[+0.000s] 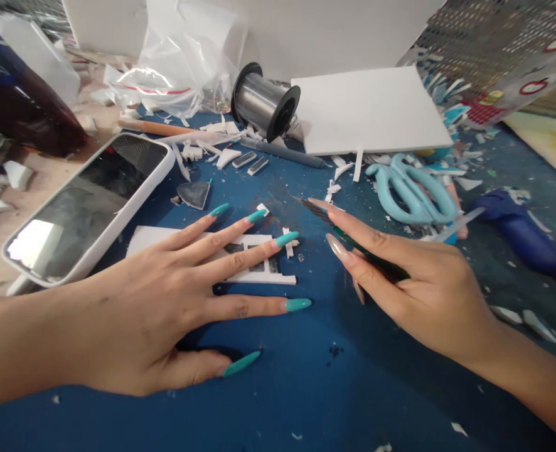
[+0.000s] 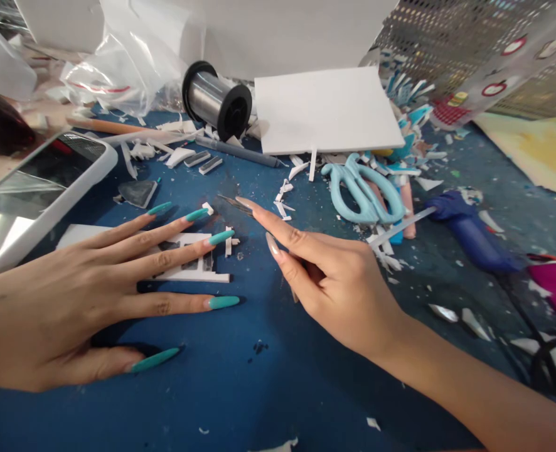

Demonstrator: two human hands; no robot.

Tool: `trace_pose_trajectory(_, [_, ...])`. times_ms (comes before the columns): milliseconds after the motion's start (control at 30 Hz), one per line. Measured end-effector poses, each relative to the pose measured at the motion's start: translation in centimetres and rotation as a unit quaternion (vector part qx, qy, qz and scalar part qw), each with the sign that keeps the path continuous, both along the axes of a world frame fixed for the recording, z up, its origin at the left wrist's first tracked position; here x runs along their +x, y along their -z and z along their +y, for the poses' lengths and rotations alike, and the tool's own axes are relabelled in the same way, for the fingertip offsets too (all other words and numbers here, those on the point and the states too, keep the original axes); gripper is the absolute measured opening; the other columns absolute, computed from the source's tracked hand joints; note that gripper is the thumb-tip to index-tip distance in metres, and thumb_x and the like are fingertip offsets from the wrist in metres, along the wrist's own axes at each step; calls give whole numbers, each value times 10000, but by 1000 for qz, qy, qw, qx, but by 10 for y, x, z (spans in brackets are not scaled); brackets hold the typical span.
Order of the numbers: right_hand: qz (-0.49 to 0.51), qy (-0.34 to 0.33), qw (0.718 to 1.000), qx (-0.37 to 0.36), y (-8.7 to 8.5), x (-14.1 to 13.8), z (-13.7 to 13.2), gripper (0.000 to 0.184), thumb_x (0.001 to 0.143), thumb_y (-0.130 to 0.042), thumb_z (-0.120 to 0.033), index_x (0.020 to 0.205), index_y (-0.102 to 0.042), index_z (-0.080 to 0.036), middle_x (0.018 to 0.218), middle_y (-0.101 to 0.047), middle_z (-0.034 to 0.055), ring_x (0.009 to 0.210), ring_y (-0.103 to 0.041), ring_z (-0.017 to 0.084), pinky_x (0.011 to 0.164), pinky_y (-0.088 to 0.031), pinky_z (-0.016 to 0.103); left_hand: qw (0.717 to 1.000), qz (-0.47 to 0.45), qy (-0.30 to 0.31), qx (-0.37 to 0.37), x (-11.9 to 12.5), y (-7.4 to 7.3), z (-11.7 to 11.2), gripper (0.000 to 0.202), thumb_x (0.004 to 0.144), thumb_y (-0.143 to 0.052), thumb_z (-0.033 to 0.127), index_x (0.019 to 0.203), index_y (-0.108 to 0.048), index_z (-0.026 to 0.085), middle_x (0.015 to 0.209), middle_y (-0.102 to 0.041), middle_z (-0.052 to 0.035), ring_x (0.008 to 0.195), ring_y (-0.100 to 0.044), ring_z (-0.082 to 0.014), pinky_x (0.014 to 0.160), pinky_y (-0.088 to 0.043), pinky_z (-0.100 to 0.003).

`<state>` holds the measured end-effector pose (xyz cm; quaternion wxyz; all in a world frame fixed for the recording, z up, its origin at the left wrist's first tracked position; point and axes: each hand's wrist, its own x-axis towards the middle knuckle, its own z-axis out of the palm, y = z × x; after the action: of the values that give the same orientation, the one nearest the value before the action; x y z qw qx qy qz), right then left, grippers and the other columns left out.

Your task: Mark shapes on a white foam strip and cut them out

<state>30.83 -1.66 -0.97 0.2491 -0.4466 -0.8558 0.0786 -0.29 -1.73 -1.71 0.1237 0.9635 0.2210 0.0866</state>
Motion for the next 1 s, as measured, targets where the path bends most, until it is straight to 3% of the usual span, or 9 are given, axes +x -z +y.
trace_pose_trajectory(133, [-10,-4,1000,8,3,1,0,495,1007,-577,-103,1473,-650,-250,564,-584,-72,444,-470,94,487,-455,203,1000,8,18,12,-1,-1,1,623,1036,-546,539,1630,-411,408,1746,-282,-85,1571,-326,-476,1181,-331,-809])
trace_pose_trajectory(300, [-5,-4,1000,29,4,0,0,457,991,-588,-92,1422,-692,-202,680,-700,-24,446,-453,87,430,-408,210,1000,12,6,19,0,-1,0,578,1046,-516,535,1608,-442,426,1755,-273,-49,1580,-315,-466,1196,-309,-799])
trace_pose_trajectory(500, [23,-7,1000,19,4,-1,1,497,987,-557,-57,1450,-670,-197,547,-577,-69,404,-440,88,428,-417,200,999,19,23,33,-1,2,-1,563,1086,-440,501,1635,-401,383,1778,-209,-60,1606,-262,-445,1211,-329,-751])
trace_pose_trajectory(633, [40,-17,998,40,6,-1,4,512,969,-559,-27,1450,-667,-165,554,-575,-68,412,-453,87,446,-424,206,998,-27,9,64,0,-4,-6,554,1073,-487,404,1599,-439,236,1703,-402,-142,1593,-342,-397,1259,-346,-635])
trace_pose_trajectory(700, [44,-16,998,41,6,-1,5,521,973,-560,-33,1464,-655,-177,556,-584,-68,417,-462,89,460,-435,209,994,-55,-29,87,3,-13,-7,417,1064,-494,294,1459,-517,162,1487,-617,-184,1433,-550,-349,1154,-496,-516])
trace_pose_trajectory(767, [49,-17,998,31,5,0,5,557,981,-550,-37,1496,-629,-233,544,-589,-76,412,-471,93,464,-442,208,987,-57,-74,129,9,-24,-5,181,1061,-465,199,1191,-583,154,1139,-712,-151,1079,-684,-283,908,-589,-405])
trace_pose_trajectory(800, [52,-18,998,23,5,0,5,575,985,-542,-39,1510,-616,-262,540,-592,-79,410,-477,95,464,-447,207,982,-46,-90,158,13,-29,-2,134,1064,-447,180,1053,-579,166,986,-688,-120,912,-667,-262,802,-579,-388])
trace_pose_trajectory(867, [58,-19,998,18,4,2,5,584,991,-532,-48,1520,-605,-283,527,-586,-79,401,-463,97,444,-435,202,973,-5,-90,212,22,-35,6,242,1083,-412,220,897,-561,179,817,-618,-89,751,-616,-260,667,-525,-382])
trace_pose_trajectory(1000, [71,-12,997,36,5,5,5,533,986,-537,-57,1491,-633,-199,500,-528,-79,390,-384,91,391,-377,186,970,95,-67,214,46,-39,26,301,1075,-510,381,894,-612,162,715,-594,-45,666,-614,-233,625,-516,-336])
